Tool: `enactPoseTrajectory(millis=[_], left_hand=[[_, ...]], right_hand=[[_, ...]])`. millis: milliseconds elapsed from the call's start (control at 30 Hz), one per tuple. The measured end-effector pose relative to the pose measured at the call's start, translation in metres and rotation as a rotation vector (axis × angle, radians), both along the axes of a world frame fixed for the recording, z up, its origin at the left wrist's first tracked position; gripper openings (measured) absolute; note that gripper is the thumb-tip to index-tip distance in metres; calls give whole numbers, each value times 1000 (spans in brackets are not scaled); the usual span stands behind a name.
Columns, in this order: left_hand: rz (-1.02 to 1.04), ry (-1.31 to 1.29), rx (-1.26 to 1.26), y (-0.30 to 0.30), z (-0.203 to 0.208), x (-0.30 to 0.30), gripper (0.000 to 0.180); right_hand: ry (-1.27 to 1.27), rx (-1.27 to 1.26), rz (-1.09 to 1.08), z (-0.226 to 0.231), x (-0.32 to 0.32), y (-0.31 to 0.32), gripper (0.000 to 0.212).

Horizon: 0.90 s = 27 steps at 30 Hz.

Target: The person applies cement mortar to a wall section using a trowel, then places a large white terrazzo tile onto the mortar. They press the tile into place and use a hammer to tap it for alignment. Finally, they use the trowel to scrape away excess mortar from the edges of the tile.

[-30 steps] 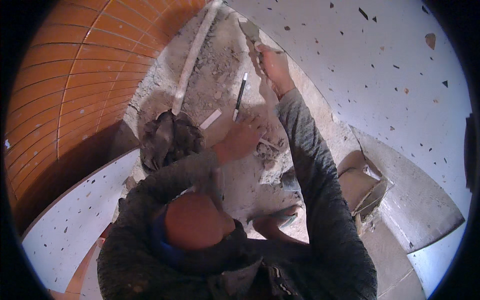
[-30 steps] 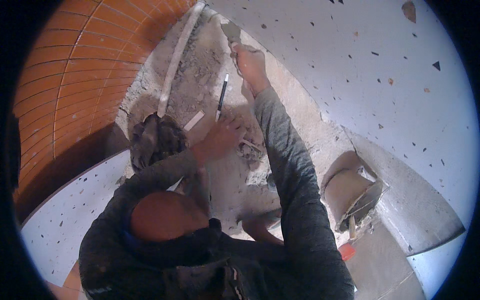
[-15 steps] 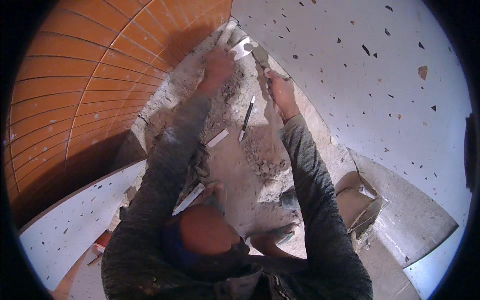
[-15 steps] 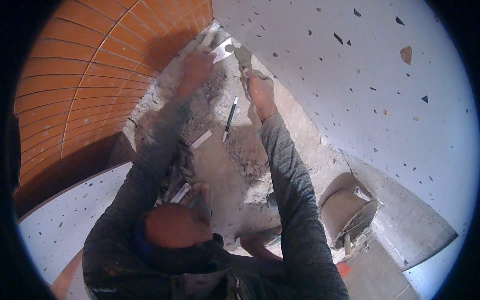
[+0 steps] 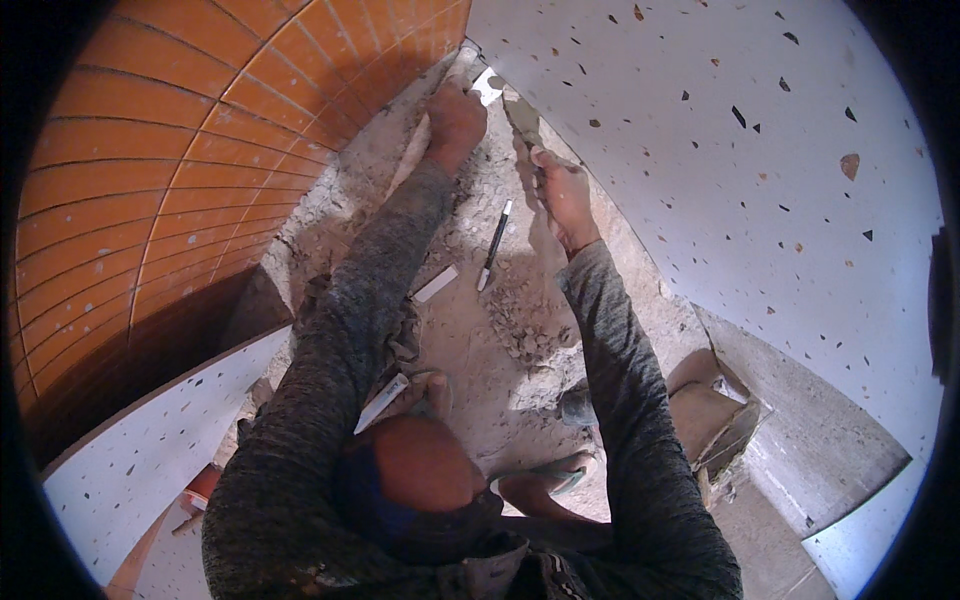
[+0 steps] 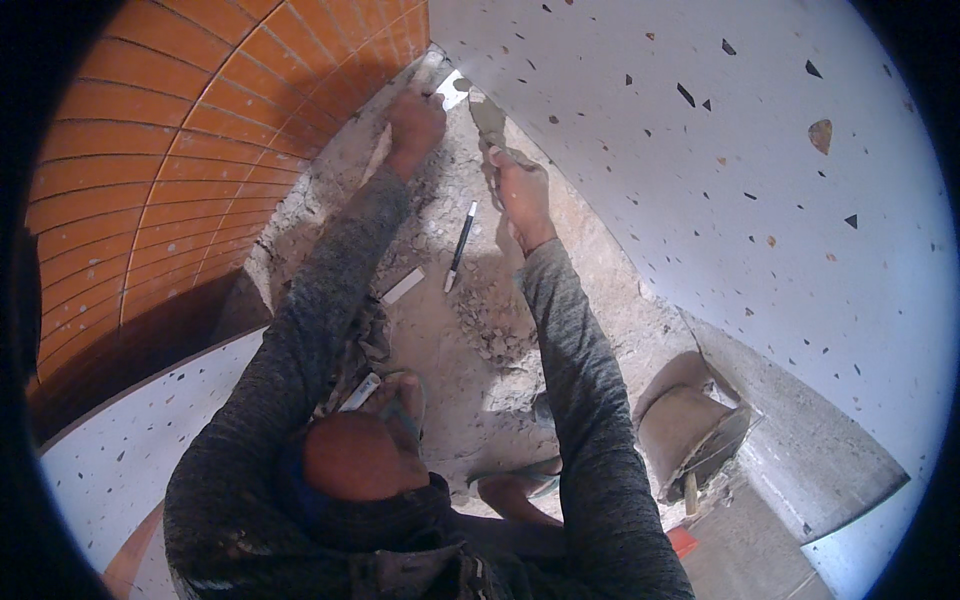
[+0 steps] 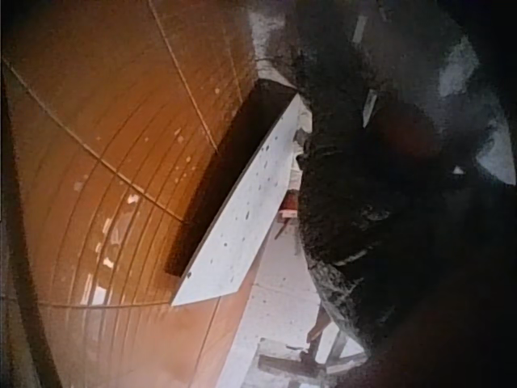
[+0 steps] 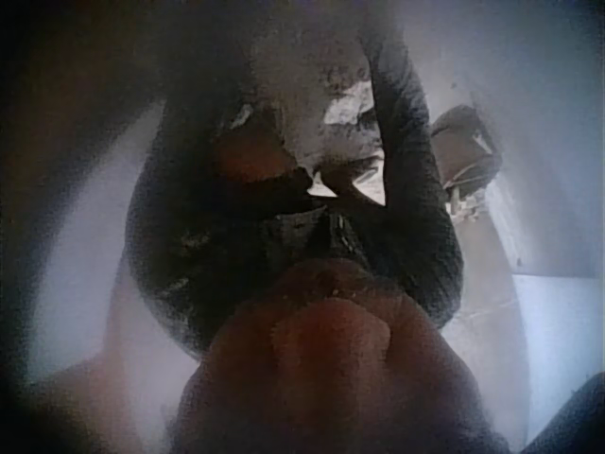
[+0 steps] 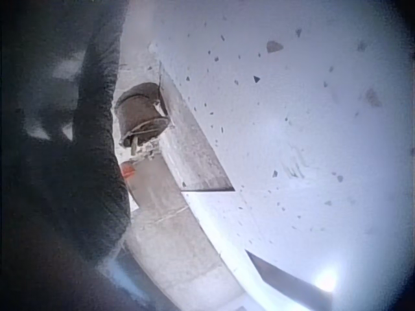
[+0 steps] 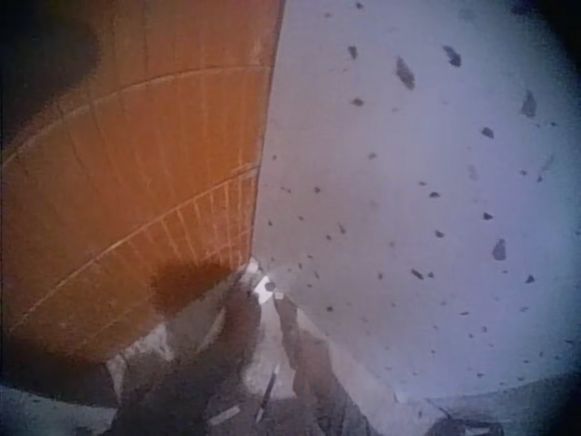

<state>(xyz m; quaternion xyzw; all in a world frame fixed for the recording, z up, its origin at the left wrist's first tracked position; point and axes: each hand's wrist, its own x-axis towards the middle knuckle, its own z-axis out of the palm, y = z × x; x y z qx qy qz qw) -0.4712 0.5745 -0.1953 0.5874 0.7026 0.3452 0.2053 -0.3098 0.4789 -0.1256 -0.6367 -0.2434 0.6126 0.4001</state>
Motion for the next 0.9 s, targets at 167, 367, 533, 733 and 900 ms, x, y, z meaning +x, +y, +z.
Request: enactPoseTrajectory(millis=[167,367,533,733,900], left_hand=[[-4,69,-53,-1,10,9,25],[-21,134,104,0,-13,10,26],[-32,226,181,10,-22,11,20],[32,241,-121,23,8,23,23],[-26,431,-4,1,24,32,22]], right_hand=[[-21,14,32,5,1,-1,21],[17,8,8,-8,2,0,21],[8,28,-9,-8,-2,0,21],[-104,-3,48,-10,4,0,22],[-38,11,19,-4,0,-2,22]])
